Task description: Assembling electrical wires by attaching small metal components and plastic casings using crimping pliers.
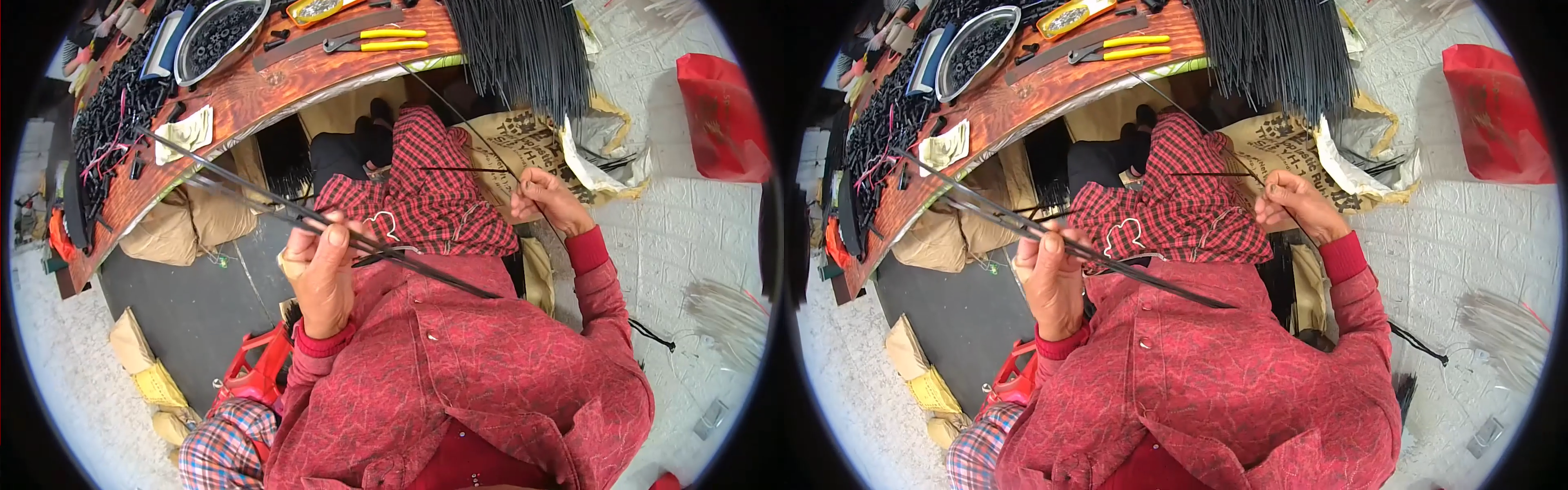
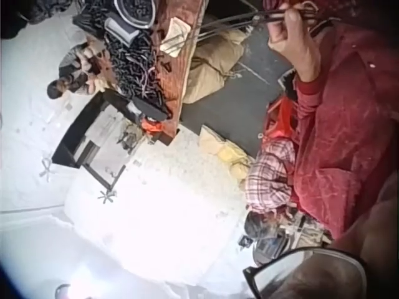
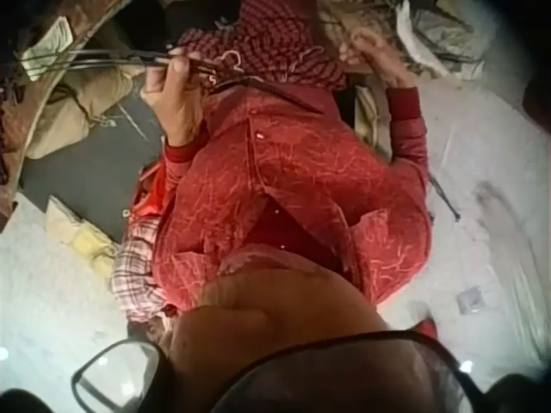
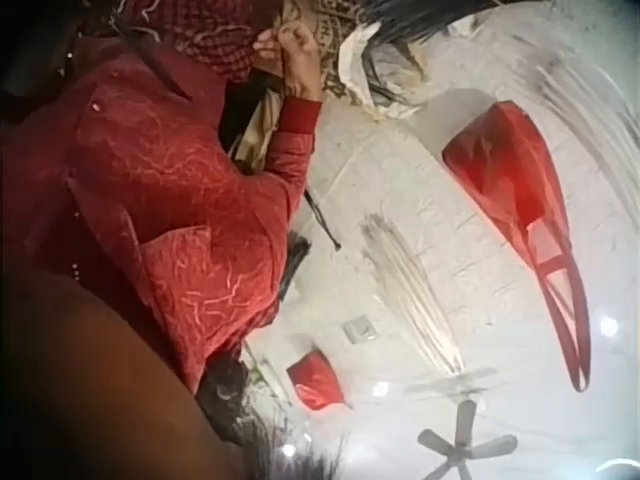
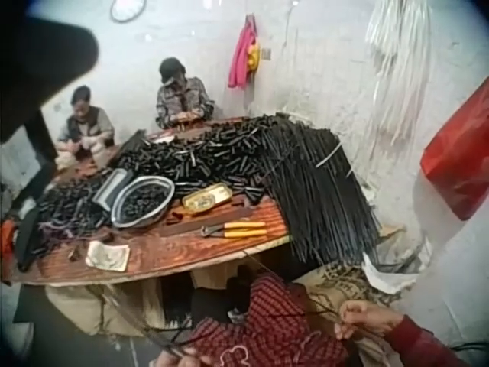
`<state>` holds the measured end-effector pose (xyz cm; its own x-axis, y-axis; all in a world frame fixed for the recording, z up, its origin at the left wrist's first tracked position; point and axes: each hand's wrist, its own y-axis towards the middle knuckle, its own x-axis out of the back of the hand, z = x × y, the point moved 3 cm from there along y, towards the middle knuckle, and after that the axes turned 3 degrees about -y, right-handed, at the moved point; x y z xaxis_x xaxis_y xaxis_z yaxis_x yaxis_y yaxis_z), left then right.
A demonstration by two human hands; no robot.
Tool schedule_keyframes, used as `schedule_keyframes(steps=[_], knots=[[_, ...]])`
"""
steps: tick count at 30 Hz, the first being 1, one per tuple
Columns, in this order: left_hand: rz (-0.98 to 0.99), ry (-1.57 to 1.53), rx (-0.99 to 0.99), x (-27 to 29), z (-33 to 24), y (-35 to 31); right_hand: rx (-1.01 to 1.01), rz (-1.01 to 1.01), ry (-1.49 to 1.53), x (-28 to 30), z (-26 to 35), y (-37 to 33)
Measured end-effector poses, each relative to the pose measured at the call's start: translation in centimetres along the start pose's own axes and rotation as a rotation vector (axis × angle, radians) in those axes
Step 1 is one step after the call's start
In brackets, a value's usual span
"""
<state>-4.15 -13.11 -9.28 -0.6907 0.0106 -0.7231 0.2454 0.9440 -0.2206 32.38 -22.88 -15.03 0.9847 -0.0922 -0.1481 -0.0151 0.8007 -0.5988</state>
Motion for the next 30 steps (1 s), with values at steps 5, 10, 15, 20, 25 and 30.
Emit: schedule_keyframes(steps=[5,10,15,20,25,30], knots=[[-0.048,0.15,-0.042,-0.3,0.7,1.1,0.107,-0.011,0.035,-1.5,1.4,1.3],[-0.024,0.232,0.095,-1.3,2.6,3.1,0.238,0.164,0.021,-7.8,5.7,1.8],[-0.022,0.343,0.116,-2.2,4.6,4.6,0.391,0.216,-0.048,-12.5,6.8,3.1],[0.042,0.274,0.145,-0.7,6.3,3.8,0.398,0.134,-0.142,-15.1,4.7,3.4],[0.035,0.31,0.191,0.5,7.5,4.8,0.555,-0.037,-0.46,-15.3,4.2,3.6],[-0.011,0.328,0.213,-0.2,8.1,7.2,0.446,-0.02,-0.408,-15.7,4.5,5.5]])
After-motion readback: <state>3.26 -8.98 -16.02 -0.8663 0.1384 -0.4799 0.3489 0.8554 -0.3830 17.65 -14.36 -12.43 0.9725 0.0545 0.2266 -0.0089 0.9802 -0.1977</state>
